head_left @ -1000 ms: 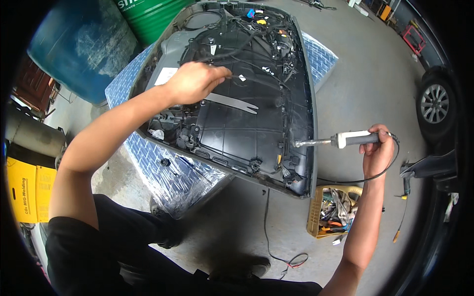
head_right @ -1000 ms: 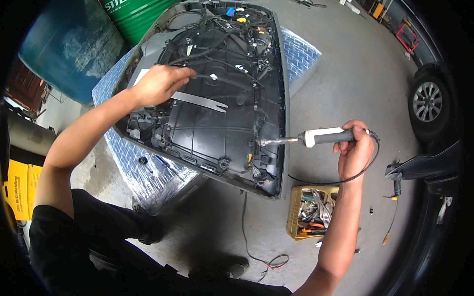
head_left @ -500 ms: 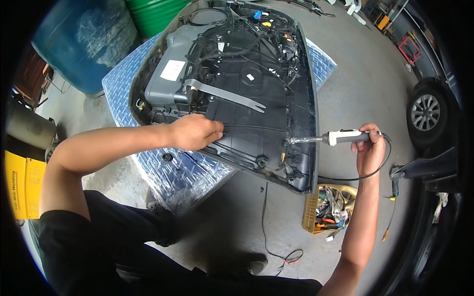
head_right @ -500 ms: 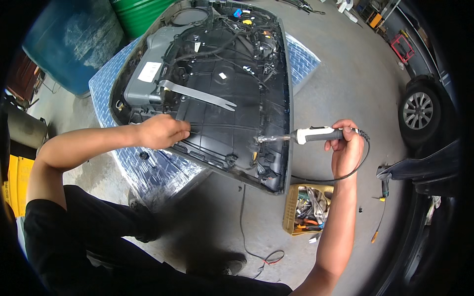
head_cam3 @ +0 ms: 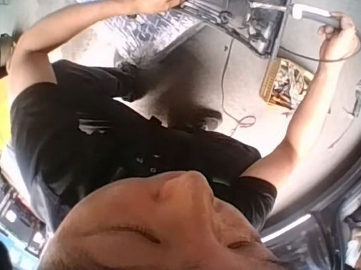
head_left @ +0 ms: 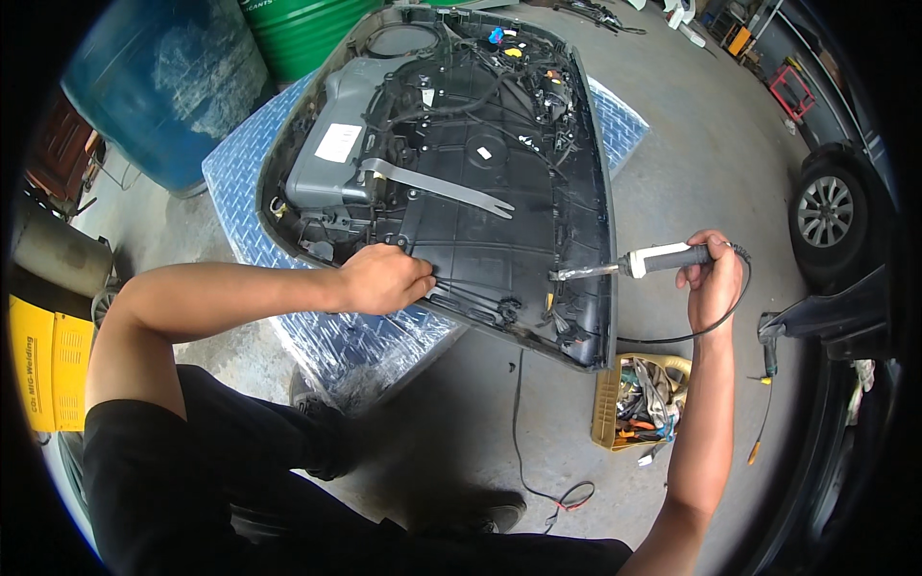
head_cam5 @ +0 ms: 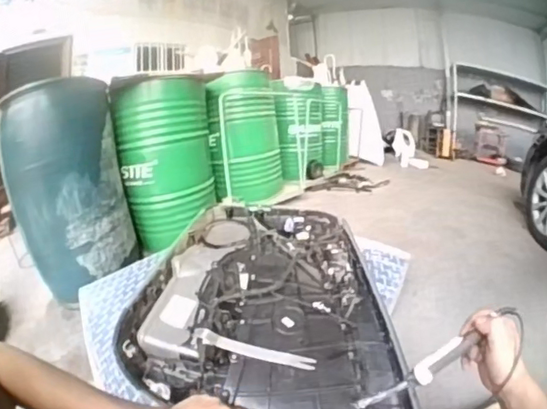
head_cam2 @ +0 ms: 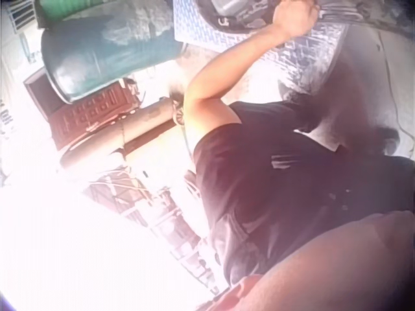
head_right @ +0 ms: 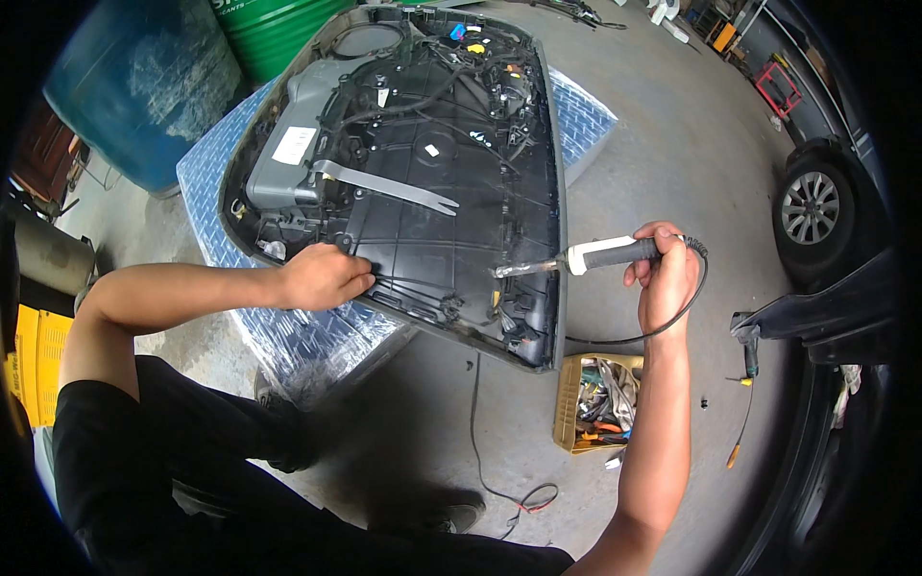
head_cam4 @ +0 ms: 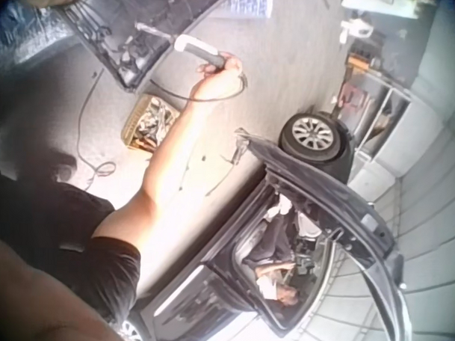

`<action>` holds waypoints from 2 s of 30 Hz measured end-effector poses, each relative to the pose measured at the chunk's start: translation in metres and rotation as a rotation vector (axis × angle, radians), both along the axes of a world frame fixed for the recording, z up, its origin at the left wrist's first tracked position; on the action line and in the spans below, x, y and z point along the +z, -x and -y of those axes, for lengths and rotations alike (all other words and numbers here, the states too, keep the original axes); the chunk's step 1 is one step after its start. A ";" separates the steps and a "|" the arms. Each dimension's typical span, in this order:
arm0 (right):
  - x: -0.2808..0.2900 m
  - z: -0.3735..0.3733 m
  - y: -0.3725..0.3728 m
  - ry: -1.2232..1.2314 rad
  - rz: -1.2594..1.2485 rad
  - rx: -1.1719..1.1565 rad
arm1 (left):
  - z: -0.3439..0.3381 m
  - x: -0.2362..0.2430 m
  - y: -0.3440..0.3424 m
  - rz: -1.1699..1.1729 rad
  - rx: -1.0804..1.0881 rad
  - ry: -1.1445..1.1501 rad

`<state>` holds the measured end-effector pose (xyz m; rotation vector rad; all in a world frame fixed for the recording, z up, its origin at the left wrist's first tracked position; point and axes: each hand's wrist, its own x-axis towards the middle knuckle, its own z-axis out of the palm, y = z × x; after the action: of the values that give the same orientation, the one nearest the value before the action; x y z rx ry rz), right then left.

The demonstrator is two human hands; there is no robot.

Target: The person uses a soldering iron and a metal tool to work on the interior of a car dashboard assembly. They repeatedly apply heat to specific areas while manipulating the plastic with the metal tool, likely to soften or reshape the material.

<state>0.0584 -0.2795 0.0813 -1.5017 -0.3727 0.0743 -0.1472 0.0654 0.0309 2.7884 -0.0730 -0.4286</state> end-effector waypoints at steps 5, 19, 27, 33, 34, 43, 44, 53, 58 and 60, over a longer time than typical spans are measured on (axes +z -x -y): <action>-0.004 0.008 -0.003 -0.083 -0.020 0.011 | 0.003 0.000 -0.003 0.088 -0.012 0.011; -0.015 0.009 -0.019 -0.175 -0.069 0.017 | -0.017 0.025 -0.049 0.278 -0.030 -0.068; -0.036 0.024 -0.033 -0.229 -0.112 0.406 | -0.021 0.007 -0.051 0.113 -0.071 0.086; -0.053 0.017 -0.018 -0.266 -0.243 0.455 | -0.021 -0.001 -0.088 0.068 -0.158 0.245; -0.057 0.015 -0.020 -0.274 -0.268 0.463 | -0.022 -0.004 -0.088 0.052 -0.177 0.258; -0.075 0.001 -0.040 -0.331 -0.302 0.454 | -0.031 -0.002 -0.101 -0.005 -0.387 0.315; -0.074 0.001 -0.042 -0.336 -0.275 0.426 | -0.034 -0.003 -0.102 0.004 -0.430 0.296; -0.053 0.036 -0.056 -0.433 -0.183 0.112 | -0.025 0.004 -0.101 0.070 -0.528 0.189; -0.043 0.041 -0.046 -0.377 -0.056 0.040 | -0.017 0.007 -0.092 0.118 -0.540 0.123; -0.035 0.040 -0.041 -0.325 -0.018 0.070 | -0.015 0.012 -0.089 0.159 -0.574 0.059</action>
<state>0.0992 -0.3197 0.0464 -1.1666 -0.4026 0.0788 -0.0579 0.0809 0.0432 2.6986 -0.9184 -0.3219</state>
